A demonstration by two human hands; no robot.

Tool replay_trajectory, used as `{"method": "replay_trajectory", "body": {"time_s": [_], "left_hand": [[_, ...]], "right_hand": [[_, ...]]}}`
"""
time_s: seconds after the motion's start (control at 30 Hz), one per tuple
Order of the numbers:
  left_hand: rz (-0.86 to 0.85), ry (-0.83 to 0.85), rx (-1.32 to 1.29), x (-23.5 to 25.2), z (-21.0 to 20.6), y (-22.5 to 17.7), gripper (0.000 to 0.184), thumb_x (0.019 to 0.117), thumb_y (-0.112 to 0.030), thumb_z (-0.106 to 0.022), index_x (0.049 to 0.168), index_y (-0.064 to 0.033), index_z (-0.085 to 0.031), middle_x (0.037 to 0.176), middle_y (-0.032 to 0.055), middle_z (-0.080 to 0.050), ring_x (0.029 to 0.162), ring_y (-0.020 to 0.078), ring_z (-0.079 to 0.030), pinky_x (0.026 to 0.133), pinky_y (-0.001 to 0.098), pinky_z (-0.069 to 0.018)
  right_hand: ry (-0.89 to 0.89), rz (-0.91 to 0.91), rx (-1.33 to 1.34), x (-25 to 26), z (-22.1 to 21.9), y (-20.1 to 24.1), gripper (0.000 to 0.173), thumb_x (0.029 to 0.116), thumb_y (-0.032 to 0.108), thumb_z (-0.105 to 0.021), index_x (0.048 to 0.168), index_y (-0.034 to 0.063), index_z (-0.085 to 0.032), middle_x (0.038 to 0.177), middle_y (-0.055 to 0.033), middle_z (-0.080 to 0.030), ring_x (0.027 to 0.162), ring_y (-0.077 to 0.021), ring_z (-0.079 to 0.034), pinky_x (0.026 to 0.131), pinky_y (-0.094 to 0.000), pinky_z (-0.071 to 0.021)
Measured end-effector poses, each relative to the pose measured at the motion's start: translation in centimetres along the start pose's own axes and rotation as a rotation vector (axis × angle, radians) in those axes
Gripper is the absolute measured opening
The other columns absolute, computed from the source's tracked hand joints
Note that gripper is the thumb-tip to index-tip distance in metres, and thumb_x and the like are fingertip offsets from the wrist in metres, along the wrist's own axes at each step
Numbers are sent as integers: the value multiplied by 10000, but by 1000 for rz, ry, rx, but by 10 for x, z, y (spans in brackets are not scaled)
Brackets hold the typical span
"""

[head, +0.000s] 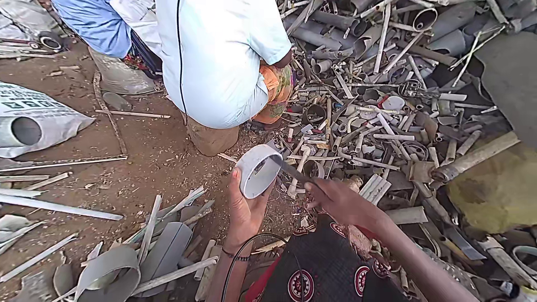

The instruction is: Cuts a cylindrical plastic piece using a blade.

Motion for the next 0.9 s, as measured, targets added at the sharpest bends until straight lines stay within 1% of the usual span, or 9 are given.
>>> {"method": "replay_trajectory", "body": {"time_s": [0.13,0.23,0.33,0.4,0.53,0.63,0.73,0.83,0.9], "left_hand": [[20,-22,11,-2,3,4,526,1042,-463,-441,1456,-139,-432,1365,183,-571,1219,341,-608,967,527,-546],[185,-21,-113,9,8,0,798,946,-763,-351,1518,-208,-385,1397,168,-556,1239,344,-592,937,521,-546],[307,97,-433,21,20,2,1060,796,-931,-314,1507,-147,-385,1405,240,-550,1221,403,-620,886,500,-598],[317,211,-551,27,29,5,1116,781,-947,-281,1501,-101,-387,1432,260,-528,1237,407,-615,892,475,-604],[336,406,-555,32,43,12,1226,659,-1019,-259,1560,-194,-361,1502,183,-490,1257,356,-599,941,497,-554],[313,528,-511,34,48,15,1299,569,-1030,-346,1484,-114,-459,1342,215,-582,1060,332,-653,812,455,-576],[242,493,-424,31,52,21,1127,681,-935,-441,1440,-105,-508,1351,258,-579,1091,391,-651,847,512,-569],[288,467,-511,28,53,31,753,713,-474,-770,1328,-66,-621,1377,295,-571,1271,529,-546,985,695,-475],[308,452,-490,27,52,34,633,716,-378,-752,1261,-67,-665,1317,280,-613,1238,534,-563,949,748,-460]], "right_hand": [[180,-145,197,2,-17,2,403,1131,403,-313,1068,53,-503,654,-38,-457,467,-148,-498,472,-308,-482],[394,-166,334,-5,-10,-6,424,1123,444,-313,1033,79,-510,600,-6,-450,413,-107,-461,411,-260,-437],[359,-84,438,-11,-23,-9,404,1114,450,-353,1027,93,-521,577,0,-448,398,-106,-477,390,-262,-458],[289,-34,346,-17,-26,1,382,1104,455,-391,1124,100,-531,640,-13,-460,446,-121,-489,437,-284,-463],[117,49,91,-35,-27,19,400,1094,403,-455,1214,36,-557,782,-94,-540,661,-230,-567,627,-411,-488],[97,53,-19,-42,-34,23,413,1100,400,-429,1245,38,-566,852,-144,-595,807,-323,-633,721,-497,-519],[33,59,-104,-48,-35,23,406,1102,380,-429,1256,37,-580,876,-172,-637,857,-369,-668,735,-528,-531],[-155,104,-167,-53,-36,23,361,1085,332,-473,1265,53,-616,823,-164,-656,794,-377,-684,676,-521,-541],[-319,185,-216,-56,-45,25,320,1054,303,-518,1194,49,-654,744,-139,-648,695,-353,-691,584,-490,-550]]}}
Point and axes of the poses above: each hand's wrist, its own x-axis towards the middle knuckle, its own z-axis out of the back of the hand, y = z × x, the point moved 1 cm from there along x, towards the middle knuckle
